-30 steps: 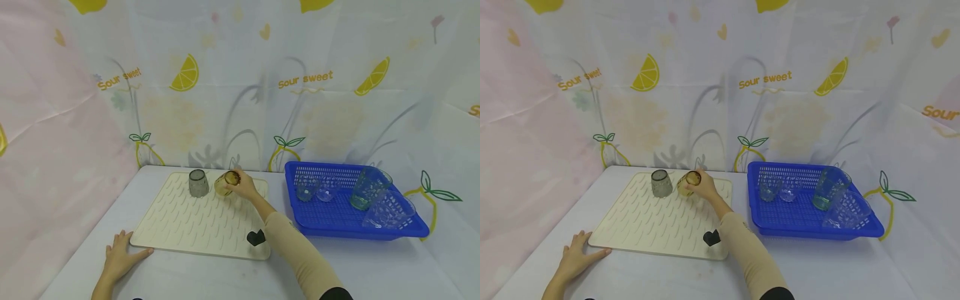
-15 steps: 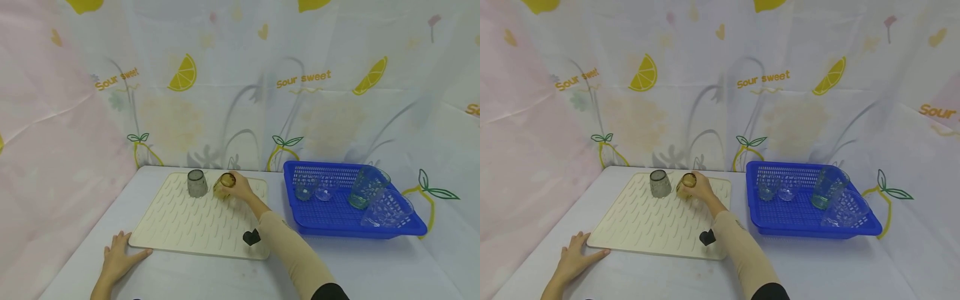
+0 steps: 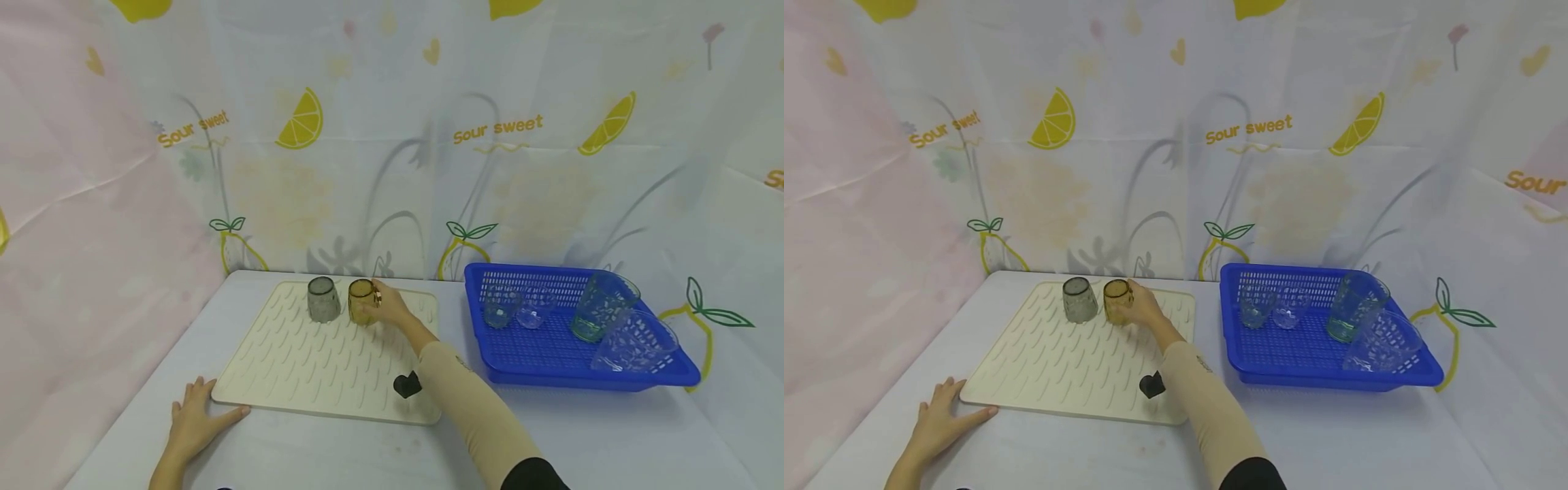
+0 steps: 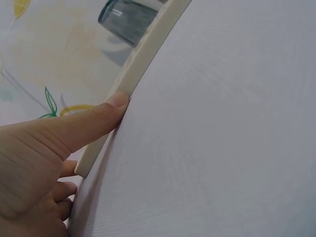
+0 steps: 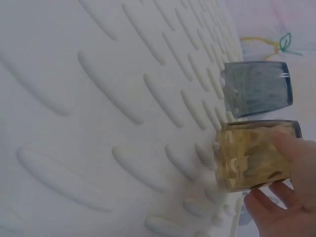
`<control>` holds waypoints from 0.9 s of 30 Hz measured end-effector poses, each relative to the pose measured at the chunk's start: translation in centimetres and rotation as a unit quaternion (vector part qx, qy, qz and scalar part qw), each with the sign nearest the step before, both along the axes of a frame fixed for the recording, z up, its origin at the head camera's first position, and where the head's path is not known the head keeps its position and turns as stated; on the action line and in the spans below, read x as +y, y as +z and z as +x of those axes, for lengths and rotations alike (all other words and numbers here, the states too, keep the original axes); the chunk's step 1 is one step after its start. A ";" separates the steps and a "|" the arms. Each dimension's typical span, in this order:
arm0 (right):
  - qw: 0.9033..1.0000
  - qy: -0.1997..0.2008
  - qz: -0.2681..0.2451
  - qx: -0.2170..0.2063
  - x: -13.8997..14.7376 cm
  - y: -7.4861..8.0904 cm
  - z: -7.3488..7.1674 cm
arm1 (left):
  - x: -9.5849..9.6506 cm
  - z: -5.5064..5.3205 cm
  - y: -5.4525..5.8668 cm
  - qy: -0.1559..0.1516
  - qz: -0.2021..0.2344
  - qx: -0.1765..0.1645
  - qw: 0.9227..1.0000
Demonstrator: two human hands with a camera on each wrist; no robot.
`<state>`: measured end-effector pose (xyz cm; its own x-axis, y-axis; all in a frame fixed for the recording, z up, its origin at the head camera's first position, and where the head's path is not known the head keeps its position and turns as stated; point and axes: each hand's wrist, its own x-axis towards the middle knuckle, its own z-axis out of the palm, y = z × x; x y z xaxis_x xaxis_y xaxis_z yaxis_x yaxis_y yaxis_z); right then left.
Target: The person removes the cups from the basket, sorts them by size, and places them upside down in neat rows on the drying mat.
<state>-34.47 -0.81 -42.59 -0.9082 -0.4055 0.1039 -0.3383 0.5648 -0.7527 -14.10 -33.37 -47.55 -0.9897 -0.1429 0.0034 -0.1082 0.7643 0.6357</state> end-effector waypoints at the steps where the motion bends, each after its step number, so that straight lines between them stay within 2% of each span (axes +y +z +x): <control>1: 1.000 0.002 0.001 -0.003 0.0 0.0 0.1 | 0.0 0.0 0.0 0.001 0.000 -0.002 1.000; 10: 1.000 -0.014 0.021 0.003 -0.3 -0.3 0.4 | -0.2 0.1 0.0 0.001 -0.001 -0.008 1.000; 22: 0.999 -0.041 0.021 0.012 -0.8 -0.4 0.3 | 0.0 0.0 0.0 -0.001 0.008 -0.001 1.000; 27: 0.999 -0.043 0.006 -0.011 -0.6 -0.5 0.6 | 0.0 0.0 0.0 -0.002 0.005 0.000 1.000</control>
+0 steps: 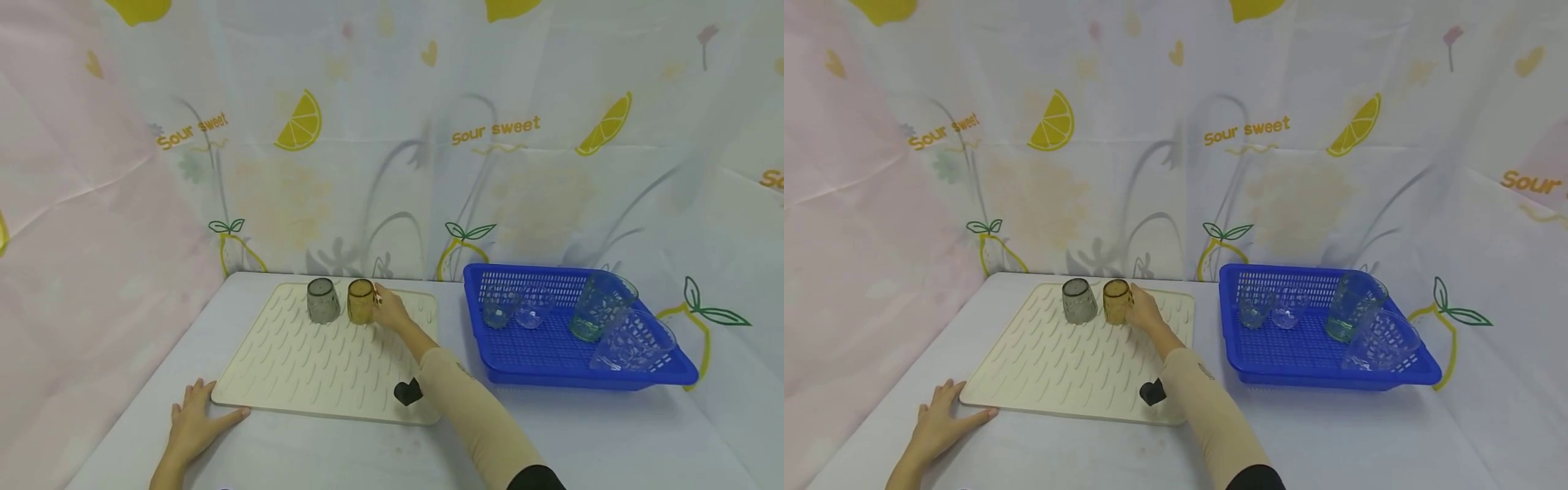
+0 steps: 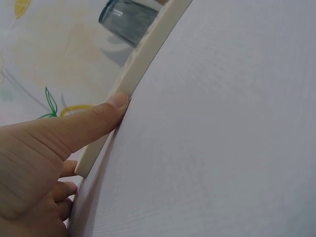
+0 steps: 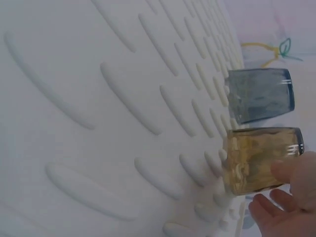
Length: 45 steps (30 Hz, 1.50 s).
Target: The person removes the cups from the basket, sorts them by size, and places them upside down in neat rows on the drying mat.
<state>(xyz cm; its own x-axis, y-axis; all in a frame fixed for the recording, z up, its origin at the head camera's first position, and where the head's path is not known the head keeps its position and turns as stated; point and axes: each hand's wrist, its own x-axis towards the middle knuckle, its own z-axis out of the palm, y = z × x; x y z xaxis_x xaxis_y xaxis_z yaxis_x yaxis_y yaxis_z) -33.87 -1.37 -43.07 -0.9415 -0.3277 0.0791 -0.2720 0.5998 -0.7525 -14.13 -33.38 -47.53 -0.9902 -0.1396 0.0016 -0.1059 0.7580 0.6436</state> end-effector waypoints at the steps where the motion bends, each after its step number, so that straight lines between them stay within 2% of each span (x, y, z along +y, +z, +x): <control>1: 1.000 0.000 -0.004 -0.003 0.1 0.0 0.1 | 0.0 0.0 0.0 0.000 -0.002 0.000 1.000; 9: 1.000 0.014 -0.017 0.009 0.8 0.5 0.9 | -0.1 -0.1 0.0 0.001 -0.006 0.001 1.000; 17: 0.999 0.031 -0.037 0.016 2.9 1.3 1.8 | 0.1 0.0 0.1 0.001 -0.005 0.000 1.000; 24: 0.995 0.051 -0.084 0.035 5.2 2.9 3.0 | 0.0 0.0 0.1 -0.003 -0.008 -0.006 1.000; 30: 0.993 0.062 -0.086 0.050 7.3 4.5 3.4 | 0.0 -0.2 0.2 -0.002 -0.007 -0.017 1.000; 38: 0.989 0.070 -0.106 0.070 10.1 6.3 4.6 | -0.1 -0.1 0.0 0.000 -0.004 -0.013 1.000; 45: 0.989 0.060 -0.103 0.085 12.4 6.9 5.8 | 0.0 -0.1 0.2 0.001 -0.006 -0.014 1.000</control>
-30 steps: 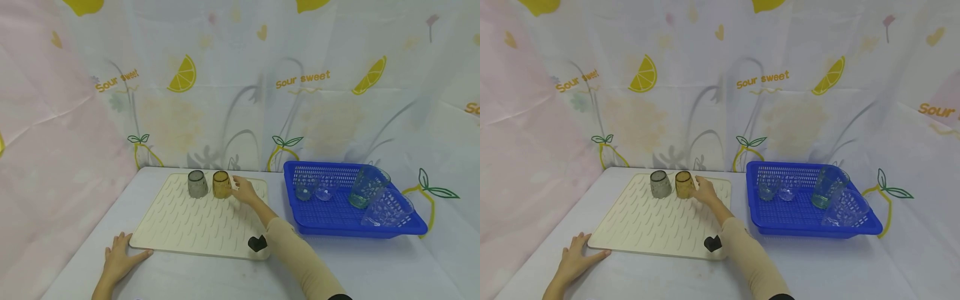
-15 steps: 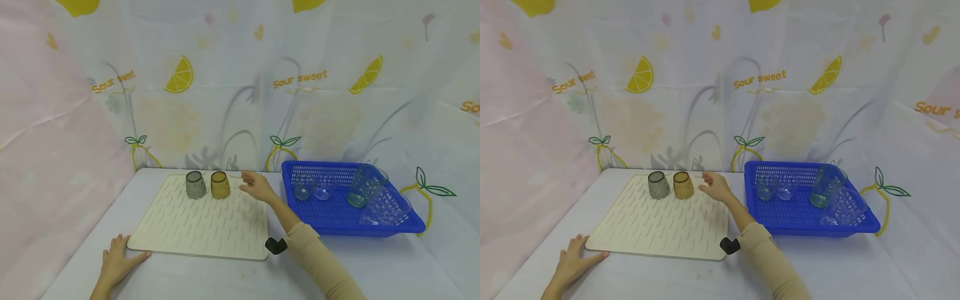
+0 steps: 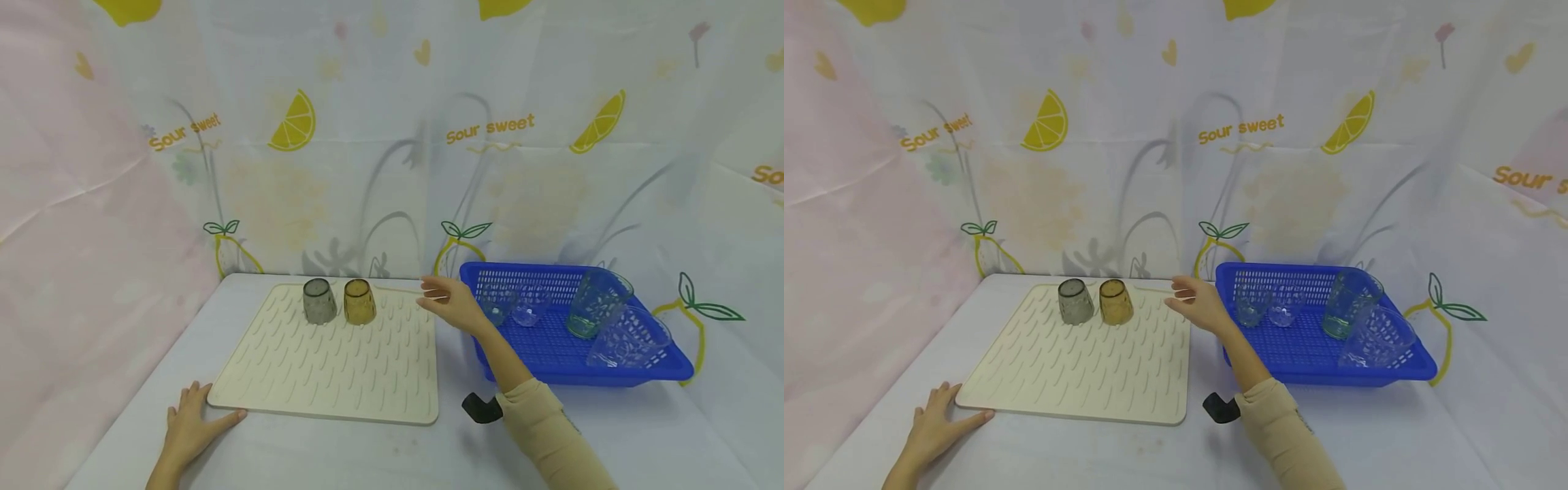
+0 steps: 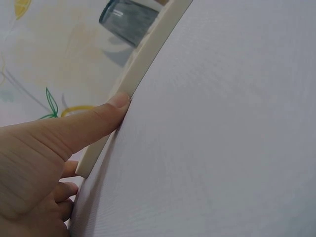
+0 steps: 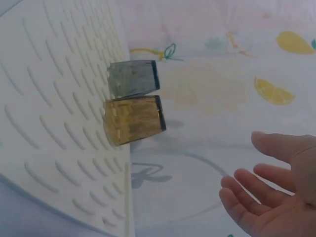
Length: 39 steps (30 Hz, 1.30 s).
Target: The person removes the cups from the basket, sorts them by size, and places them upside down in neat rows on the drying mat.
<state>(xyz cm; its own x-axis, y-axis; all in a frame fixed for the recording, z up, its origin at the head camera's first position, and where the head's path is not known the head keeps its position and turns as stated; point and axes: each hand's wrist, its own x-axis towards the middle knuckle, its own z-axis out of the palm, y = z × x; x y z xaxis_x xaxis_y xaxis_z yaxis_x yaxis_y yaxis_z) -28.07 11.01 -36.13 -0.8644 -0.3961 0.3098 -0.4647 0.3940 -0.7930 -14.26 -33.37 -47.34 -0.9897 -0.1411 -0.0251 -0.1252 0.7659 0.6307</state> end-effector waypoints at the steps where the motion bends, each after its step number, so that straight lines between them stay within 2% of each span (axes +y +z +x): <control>1: 1.000 -0.004 0.004 0.005 0.4 0.0 0.2 | 0.0 0.0 0.1 0.000 0.000 -0.001 1.000; 7: 0.998 -0.038 0.021 0.044 2.6 -0.1 0.4 | 0.0 0.1 0.0 -0.002 0.004 0.002 1.000; 14: 0.994 -0.090 0.034 0.048 5.5 -0.3 -0.1 | 0.0 0.1 -0.1 -0.001 0.005 -0.002 1.000; 26: 0.986 -0.150 0.077 0.007 9.6 -1.1 -0.2 | 0.1 0.0 0.0 -0.001 0.000 0.001 1.000; 35: 0.976 -0.175 0.129 -0.015 11.5 -1.8 -1.4 | 0.0 0.0 0.0 -0.004 -0.002 0.003 1.000; 39: 0.969 -0.185 0.161 -0.002 11.8 -1.9 -1.9 | 0.0 0.0 -0.1 -0.004 -0.001 0.006 1.000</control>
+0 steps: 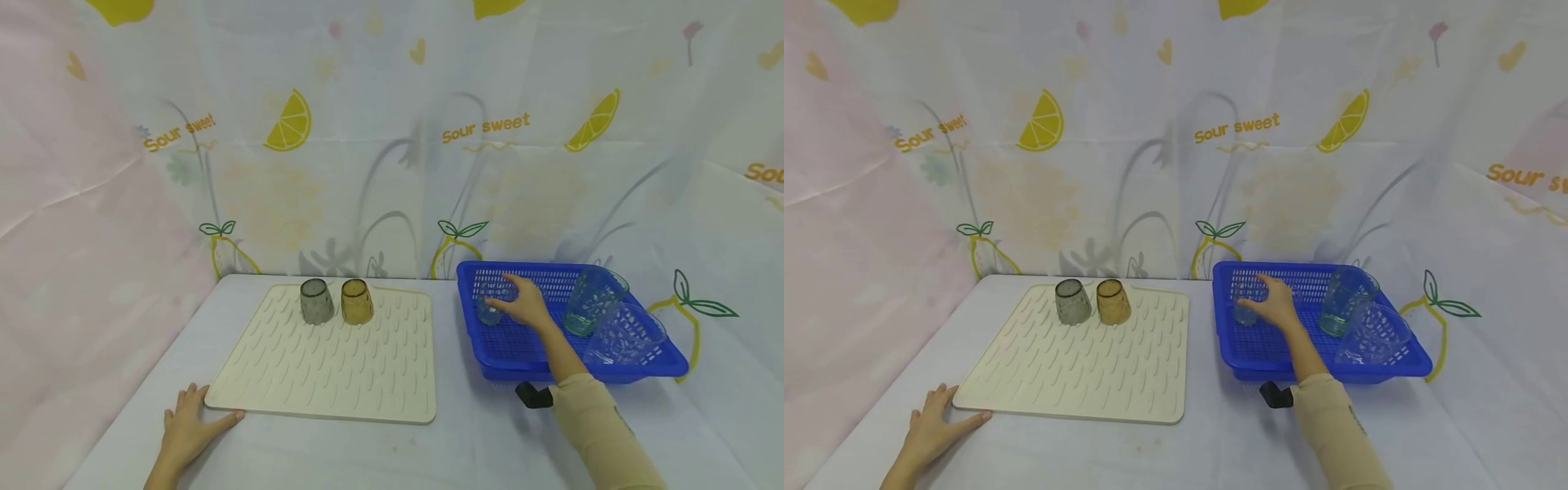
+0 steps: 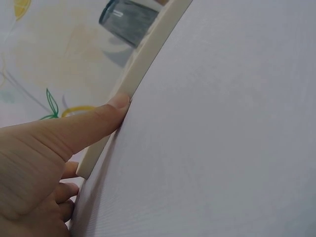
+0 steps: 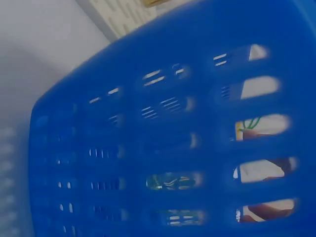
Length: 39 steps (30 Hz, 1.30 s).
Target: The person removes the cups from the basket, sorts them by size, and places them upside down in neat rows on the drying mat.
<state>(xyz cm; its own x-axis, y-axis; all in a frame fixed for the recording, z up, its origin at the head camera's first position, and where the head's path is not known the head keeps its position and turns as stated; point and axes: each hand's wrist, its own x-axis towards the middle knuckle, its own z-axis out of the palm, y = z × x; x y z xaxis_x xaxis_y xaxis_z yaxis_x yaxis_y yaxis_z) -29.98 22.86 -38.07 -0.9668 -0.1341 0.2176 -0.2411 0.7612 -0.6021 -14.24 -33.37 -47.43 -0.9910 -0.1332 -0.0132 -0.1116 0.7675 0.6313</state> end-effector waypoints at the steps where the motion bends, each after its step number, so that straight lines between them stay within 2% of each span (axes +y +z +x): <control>1: 1.000 -0.001 0.010 0.004 0.1 0.0 -0.1 | 0.0 0.0 0.0 0.000 0.000 0.001 1.000; 15: 0.998 0.005 0.061 -0.006 0.5 -0.5 -1.6 | 0.1 -0.1 0.2 0.002 -0.006 -0.004 1.000; 23: 0.997 0.007 0.066 -0.042 0.2 -0.5 -2.1 | -0.1 -0.1 -0.1 0.000 -0.007 -0.003 1.000; 35: 0.988 0.005 0.152 -0.029 -0.1 -1.3 -3.1 | 0.0 -0.1 0.0 -0.003 -0.005 0.004 1.000; 39: 0.986 0.000 0.161 -0.037 -0.2 -1.4 -3.1 | -0.1 -0.1 -0.2 -0.002 -0.008 0.003 1.000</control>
